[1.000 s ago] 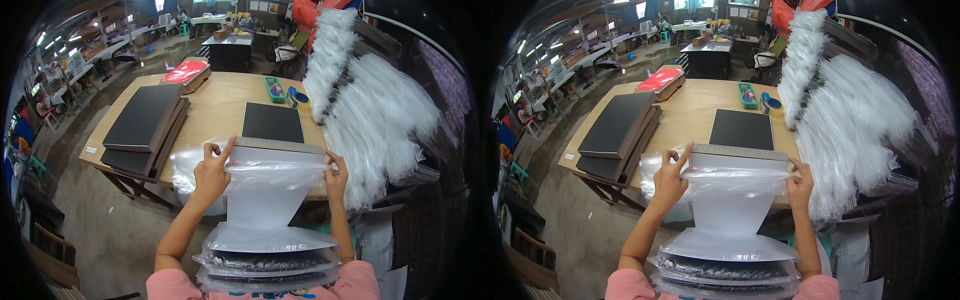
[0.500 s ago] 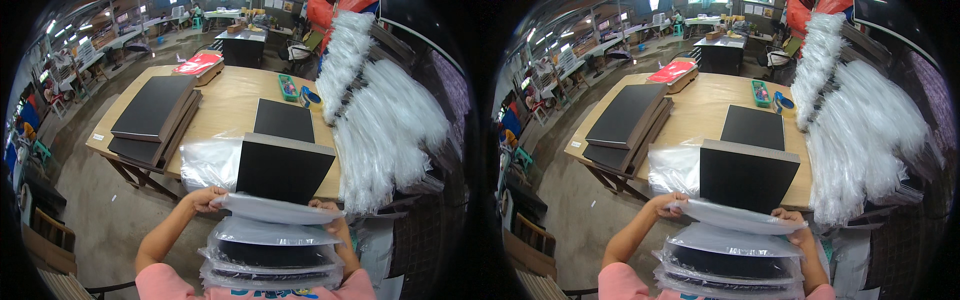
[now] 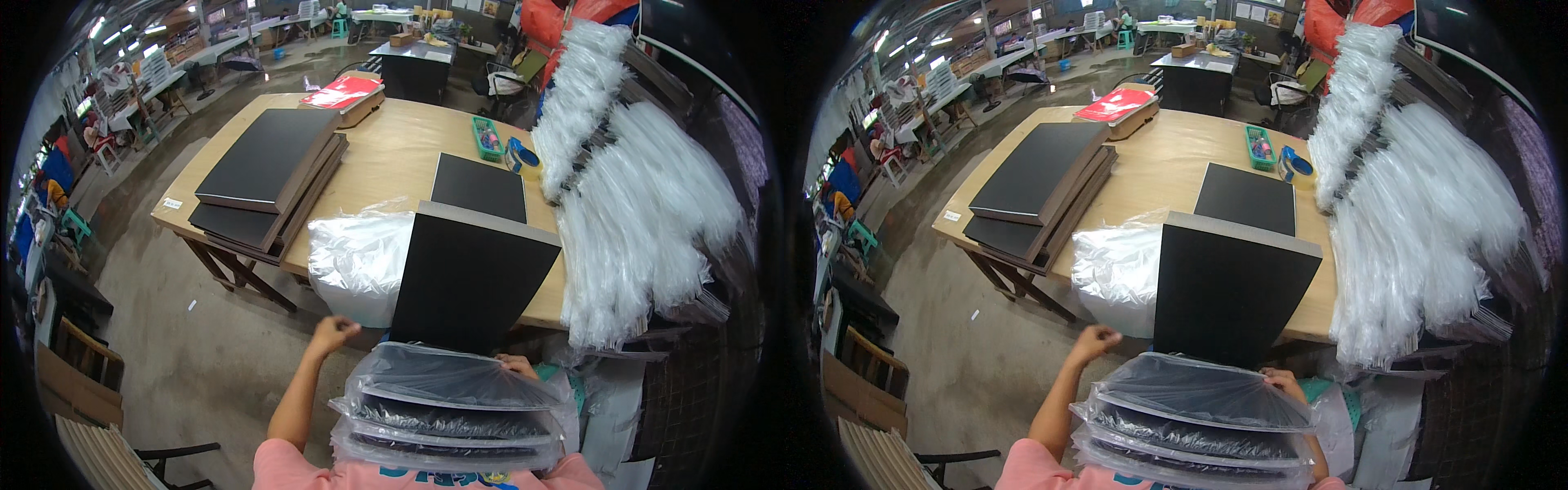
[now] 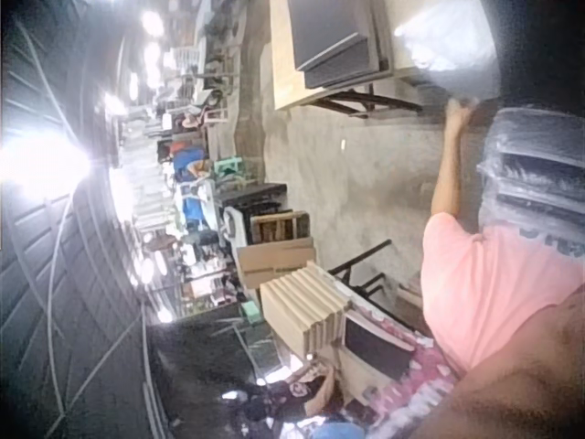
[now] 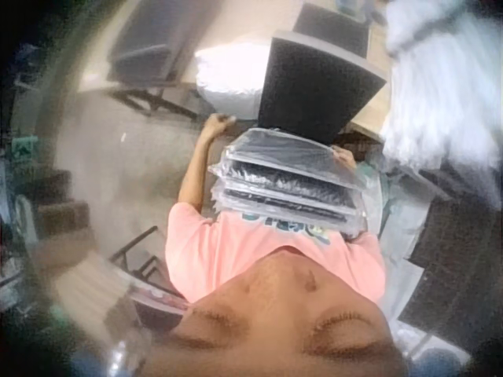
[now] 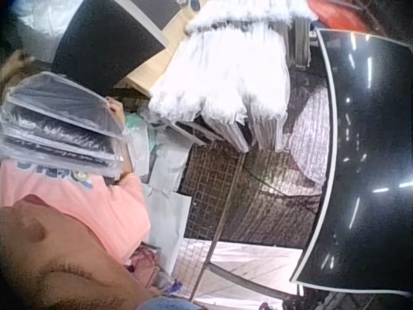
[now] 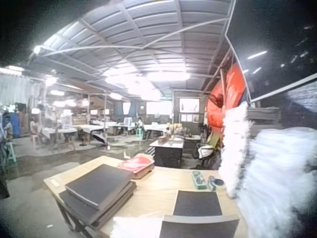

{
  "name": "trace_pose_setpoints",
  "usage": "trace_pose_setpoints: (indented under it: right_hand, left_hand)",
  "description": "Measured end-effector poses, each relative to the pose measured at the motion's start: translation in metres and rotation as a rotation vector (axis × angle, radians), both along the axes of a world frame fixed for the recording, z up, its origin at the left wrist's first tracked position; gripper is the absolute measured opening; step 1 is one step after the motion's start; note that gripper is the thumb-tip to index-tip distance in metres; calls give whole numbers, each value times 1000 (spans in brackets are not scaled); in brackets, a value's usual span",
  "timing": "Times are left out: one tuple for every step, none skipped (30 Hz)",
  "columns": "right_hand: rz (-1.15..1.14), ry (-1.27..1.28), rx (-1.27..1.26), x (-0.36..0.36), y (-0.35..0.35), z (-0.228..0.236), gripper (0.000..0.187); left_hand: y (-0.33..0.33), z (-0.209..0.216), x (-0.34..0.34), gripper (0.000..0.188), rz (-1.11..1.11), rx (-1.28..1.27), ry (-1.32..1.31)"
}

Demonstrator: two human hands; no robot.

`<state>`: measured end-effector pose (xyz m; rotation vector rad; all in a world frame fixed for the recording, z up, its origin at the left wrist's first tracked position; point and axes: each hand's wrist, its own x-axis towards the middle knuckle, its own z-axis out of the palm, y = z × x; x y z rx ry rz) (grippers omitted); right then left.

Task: The person places a black object into a clear plastic bag and then stacks it on top of other bagged objects.

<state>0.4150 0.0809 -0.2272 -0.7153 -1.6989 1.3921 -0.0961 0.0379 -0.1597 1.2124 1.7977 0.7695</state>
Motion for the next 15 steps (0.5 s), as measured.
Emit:
trace_pose_setpoints:
  right_hand:
    - [-26, -65, -61, -2, 4, -8, 2]
    - [-56, -133, -124, -3, 4, -11, 1]
    - [-68, -246, -115, -5, 3, -13, 2]
    - [-57, -353, -101, -16, 7, -14, 5]
    - [-86, -464, -91, -14, 5, -13, 8]
    - [-65, -541, -87, -24, 12, -12, 9]
    - [-85, -616, -77, -22, 12, -6, 11]
    - [-109, -692, -70, -18, 11, 0, 12]
    - [-127, -768, -58, -16, 12, 8, 14]
    - [-129, -843, -49, -17, 13, 17, 15]
    - [-134, -919, -42, -18, 15, 27, 17]
    - [-162, -998, -35, -17, 16, 44, 18]
    - [7, -1034, -3, -30, 29, 88, 21]
    - [189, -1064, 30, -53, 42, 151, 25]
    - [244, -962, 72, -75, 45, 209, 25]
  left_hand:
    - [0, 12, -8, 44, 68, 173, 180]
    - [3, 42, -4, 42, 213, 343, 160]
    - [6, 72, 3, 41, 356, 513, 137]
    - [2, 100, 7, 37, 367, 680, 224]
    - [11, 121, 17, 34, 340, 853, 293]
    - [10, 130, 17, 31, 274, 878, 508]
    - [18, 142, 22, 29, 174, 920, 704]
    - [28, 150, 26, 27, 68, 957, 898]
    - [42, 153, 25, 25, -29, 1012, 915]
    - [55, 153, 20, 22, -119, 1051, 937]
    - [67, 154, 16, 20, -213, 1090, 957]
    - [83, 158, 17, 17, -168, 1022, 666]
    - [93, 164, 12, 16, -106, 934, 396]
    - [99, 170, 4, 14, -38, 832, 137]
    - [110, 175, -2, 15, 24, 865, 49]
